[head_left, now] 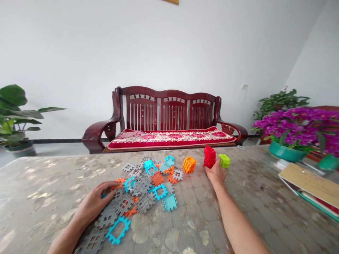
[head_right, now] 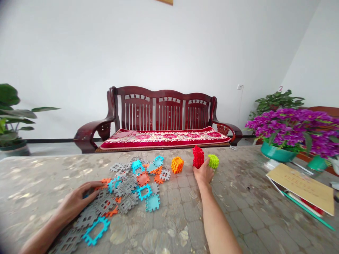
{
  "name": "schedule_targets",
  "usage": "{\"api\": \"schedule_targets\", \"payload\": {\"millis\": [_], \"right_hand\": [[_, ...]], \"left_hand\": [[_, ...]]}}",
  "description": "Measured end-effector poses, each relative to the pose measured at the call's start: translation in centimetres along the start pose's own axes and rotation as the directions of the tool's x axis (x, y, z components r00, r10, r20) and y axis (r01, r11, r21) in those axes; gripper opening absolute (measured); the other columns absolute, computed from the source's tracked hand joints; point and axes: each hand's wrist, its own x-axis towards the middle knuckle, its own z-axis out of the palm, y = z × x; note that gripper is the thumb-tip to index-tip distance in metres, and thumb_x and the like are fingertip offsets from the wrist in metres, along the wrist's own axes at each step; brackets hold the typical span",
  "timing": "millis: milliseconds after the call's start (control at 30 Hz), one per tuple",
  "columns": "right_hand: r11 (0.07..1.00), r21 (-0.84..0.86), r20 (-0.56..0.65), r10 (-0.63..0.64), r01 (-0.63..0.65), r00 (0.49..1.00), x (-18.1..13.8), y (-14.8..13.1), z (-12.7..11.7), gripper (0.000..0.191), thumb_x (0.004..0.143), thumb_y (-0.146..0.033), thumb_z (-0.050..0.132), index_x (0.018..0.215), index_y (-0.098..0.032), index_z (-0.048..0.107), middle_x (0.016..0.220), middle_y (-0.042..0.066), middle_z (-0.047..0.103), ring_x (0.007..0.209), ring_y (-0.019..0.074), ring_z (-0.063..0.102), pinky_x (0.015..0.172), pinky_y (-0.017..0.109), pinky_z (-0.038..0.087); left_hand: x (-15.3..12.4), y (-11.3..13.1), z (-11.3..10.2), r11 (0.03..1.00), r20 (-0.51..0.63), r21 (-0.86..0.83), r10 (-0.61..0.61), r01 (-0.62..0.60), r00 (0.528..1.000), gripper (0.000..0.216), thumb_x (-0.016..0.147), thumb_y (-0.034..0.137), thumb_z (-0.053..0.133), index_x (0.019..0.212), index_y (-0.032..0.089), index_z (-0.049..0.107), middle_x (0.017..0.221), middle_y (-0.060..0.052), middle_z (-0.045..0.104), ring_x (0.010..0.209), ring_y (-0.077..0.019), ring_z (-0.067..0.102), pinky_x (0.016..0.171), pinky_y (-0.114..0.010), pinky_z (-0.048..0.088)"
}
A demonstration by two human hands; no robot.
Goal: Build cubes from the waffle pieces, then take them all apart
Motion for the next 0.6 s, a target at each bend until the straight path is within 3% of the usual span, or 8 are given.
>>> {"api": "schedule_targets", "payload": {"millis": [600], "right_hand": [[0.998, 0.018, 0.023, 0.053, -0.054, 0.998, -0.26, 0.87, -1.01, 0.089, 0.079, -0.046, 0.063, 0.15, -0.012, 0.022, 0.125, 0.019, 0.063, 0.113, 0.0349, 0.058, 0.091, 0.044, 0.046]], "left_hand": [[0.1, -0.14, 0.0, 1.0, 0.027, -0.02, -0.014, 0.015, 1.0, 0.046, 0.081, 0.061, 0.055, 0.102, 0.026, 0.075, 0.115, -0.006, 0.074, 0.106, -0.024, 0.067, 0.098, -0.033, 0.052]]}}
